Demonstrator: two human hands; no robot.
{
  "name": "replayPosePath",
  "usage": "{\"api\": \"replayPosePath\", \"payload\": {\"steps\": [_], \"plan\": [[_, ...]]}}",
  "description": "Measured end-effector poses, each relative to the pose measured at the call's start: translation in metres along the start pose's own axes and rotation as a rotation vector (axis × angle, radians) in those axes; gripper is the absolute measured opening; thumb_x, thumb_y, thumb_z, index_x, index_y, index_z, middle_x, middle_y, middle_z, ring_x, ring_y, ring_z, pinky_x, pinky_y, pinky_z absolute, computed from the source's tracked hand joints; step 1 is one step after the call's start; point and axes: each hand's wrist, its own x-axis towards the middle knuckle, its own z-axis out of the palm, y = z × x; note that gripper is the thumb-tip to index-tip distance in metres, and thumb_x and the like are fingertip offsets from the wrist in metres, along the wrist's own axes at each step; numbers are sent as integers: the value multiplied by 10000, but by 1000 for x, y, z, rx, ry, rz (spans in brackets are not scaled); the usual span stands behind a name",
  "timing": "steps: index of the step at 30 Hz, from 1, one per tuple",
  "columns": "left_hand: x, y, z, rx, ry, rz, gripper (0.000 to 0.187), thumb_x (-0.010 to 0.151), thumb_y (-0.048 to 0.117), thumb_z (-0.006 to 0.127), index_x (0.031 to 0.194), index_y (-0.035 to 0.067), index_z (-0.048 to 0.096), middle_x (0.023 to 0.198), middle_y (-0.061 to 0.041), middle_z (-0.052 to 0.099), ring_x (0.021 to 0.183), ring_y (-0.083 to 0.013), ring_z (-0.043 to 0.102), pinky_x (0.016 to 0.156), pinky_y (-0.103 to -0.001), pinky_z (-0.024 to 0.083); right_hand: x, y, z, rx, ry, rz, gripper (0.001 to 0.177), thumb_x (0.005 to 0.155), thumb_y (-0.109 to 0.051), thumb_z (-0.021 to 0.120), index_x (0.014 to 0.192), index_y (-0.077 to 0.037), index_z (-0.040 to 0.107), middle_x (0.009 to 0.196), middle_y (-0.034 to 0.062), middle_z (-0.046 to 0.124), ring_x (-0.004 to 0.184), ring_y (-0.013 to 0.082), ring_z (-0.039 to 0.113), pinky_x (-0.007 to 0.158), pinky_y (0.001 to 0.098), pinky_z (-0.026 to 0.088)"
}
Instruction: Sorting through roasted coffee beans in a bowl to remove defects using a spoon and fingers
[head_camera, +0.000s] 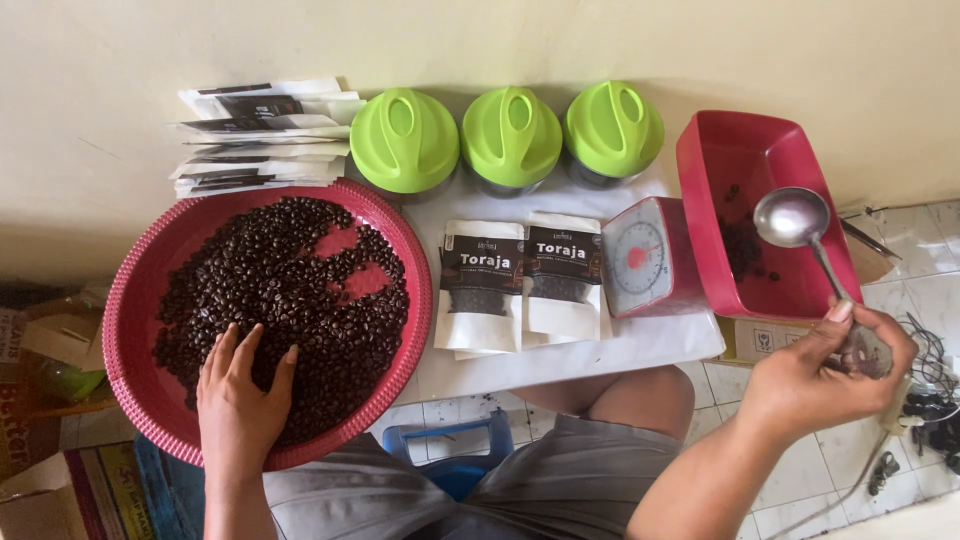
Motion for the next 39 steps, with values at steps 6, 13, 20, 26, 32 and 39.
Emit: {"api": "replayPosePath", "payload": {"steps": [6, 13, 20, 26, 32, 39], "plan": [[-1, -3, 3, -9, 30, 17, 564, 916, 358, 717, 1334, -19, 680, 1480, -276, 578, 1389, -418, 517, 1116, -496, 415, -2, 0, 2, 80, 103, -38, 36, 1217, 147, 505, 1181, 144, 498, 1015, 217, 516, 747, 254, 480, 685, 377, 445], [3, -9, 5, -7, 73, 21, 561, 913, 369, 705, 1313, -22, 679, 1461, -271, 584, 1330, -431, 546, 1085, -480, 430, -30, -55, 13, 305, 78, 90, 94, 1255, 10, 473, 1218, 54, 399, 997, 183, 451, 742, 218, 394, 683, 350, 358], [-1, -17, 8, -16, 107, 39, 547, 893, 377, 733, 1295, 9, 680, 1446, -234, 587, 1338, -407, 538, 1086, -497, 422, -108, -142, 72, 531, -310, 146, 104, 1013, 19, 576, 1096, 67, 536, 1014, 187, 627, 818, 233, 582, 751, 322, 494], [-1, -25, 12, 3, -3, -48, 575, 899, 542, 708, 1343, 177, 684, 1421, -150, 621, 1376, -355, 539, 1115, -598, 410, -148, -179, 126, 598, -514, 87, 50, 941, -56, 727, 981, -50, 697, 896, 90, 748, 797, 242, 746, 728, 293, 573], [-1, -26, 12, 9, -16, -60, 588, 906, 569, 681, 1353, 187, 673, 1430, -129, 614, 1394, -329, 524, 1130, -591, 399, -185, -166, 169, 398, -674, -91, 56, 965, -173, 720, 991, -134, 690, 859, 62, 743, 766, 328, 734, 677, 417, 576], [1, -27, 12, -4, -31, -61, 589, 909, 570, 678, 1354, 183, 668, 1418, -135, 616, 1404, -337, 512, 1127, -610, 394, -207, -215, 192, 712, -941, 104, 38, 940, -98, 711, 932, -104, 674, 806, 128, 754, 721, 367, 744, 680, 442, 604]]}}
